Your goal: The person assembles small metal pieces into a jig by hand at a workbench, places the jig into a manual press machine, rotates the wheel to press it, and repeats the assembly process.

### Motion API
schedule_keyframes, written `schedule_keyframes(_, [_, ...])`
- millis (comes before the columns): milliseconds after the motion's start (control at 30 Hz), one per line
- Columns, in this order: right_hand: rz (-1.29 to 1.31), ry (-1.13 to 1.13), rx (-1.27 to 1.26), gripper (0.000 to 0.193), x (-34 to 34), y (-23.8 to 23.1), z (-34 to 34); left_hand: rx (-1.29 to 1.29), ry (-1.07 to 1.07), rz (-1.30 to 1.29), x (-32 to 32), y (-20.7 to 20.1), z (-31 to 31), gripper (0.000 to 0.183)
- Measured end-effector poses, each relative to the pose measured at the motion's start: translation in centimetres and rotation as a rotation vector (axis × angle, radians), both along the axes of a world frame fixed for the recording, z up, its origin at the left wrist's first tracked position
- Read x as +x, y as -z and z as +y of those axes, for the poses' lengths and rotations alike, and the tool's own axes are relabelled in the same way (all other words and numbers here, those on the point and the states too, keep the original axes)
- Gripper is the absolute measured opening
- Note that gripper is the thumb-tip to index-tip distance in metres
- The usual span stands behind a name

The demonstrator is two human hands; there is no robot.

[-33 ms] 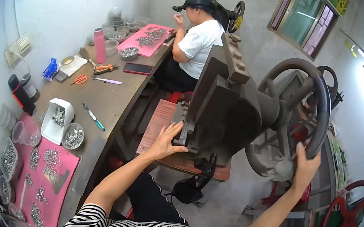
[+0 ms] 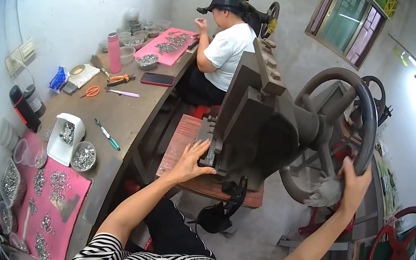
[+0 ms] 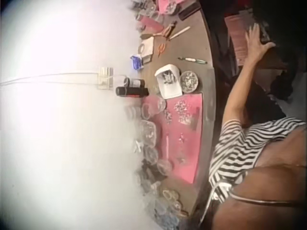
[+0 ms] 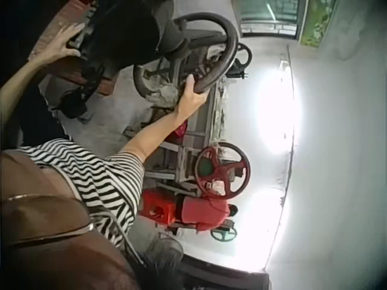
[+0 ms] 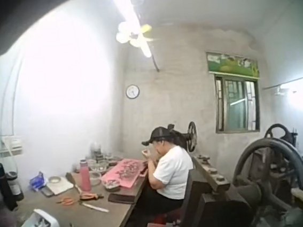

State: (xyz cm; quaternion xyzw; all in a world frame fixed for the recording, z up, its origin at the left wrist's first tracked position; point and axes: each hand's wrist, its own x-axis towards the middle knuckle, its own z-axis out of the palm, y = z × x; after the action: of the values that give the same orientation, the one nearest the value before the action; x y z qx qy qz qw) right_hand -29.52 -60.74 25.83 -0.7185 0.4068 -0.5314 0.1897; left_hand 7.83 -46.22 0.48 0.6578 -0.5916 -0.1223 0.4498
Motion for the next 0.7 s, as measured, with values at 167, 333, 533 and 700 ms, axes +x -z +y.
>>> schedule_keyframes(167, [0.145,-0.216,0.104,0.036,0.4,-7.6,-4.5,0.015,0.01,-0.036,-0.2,-1.0,-1.7,0.106])
schedule_keyframes(333, [0.208,-0.234,0.134,0.037,0.6,-9.6,-8.7,0.001,0.014,-0.043,0.1,-0.2,-3.1,0.107])
schedule_keyframes(533, [-0.157,0.144,-0.252,0.029,0.6,3.1,-0.5,-0.061,-0.033,-0.103,0.9,-1.2,-3.6,0.104])
schedule_keyframes(700, [0.151,0.223,-0.124,0.03,0.3,1.3,-1.5,-0.018,-0.048,-0.081,1.1,-0.7,-3.7,0.105])
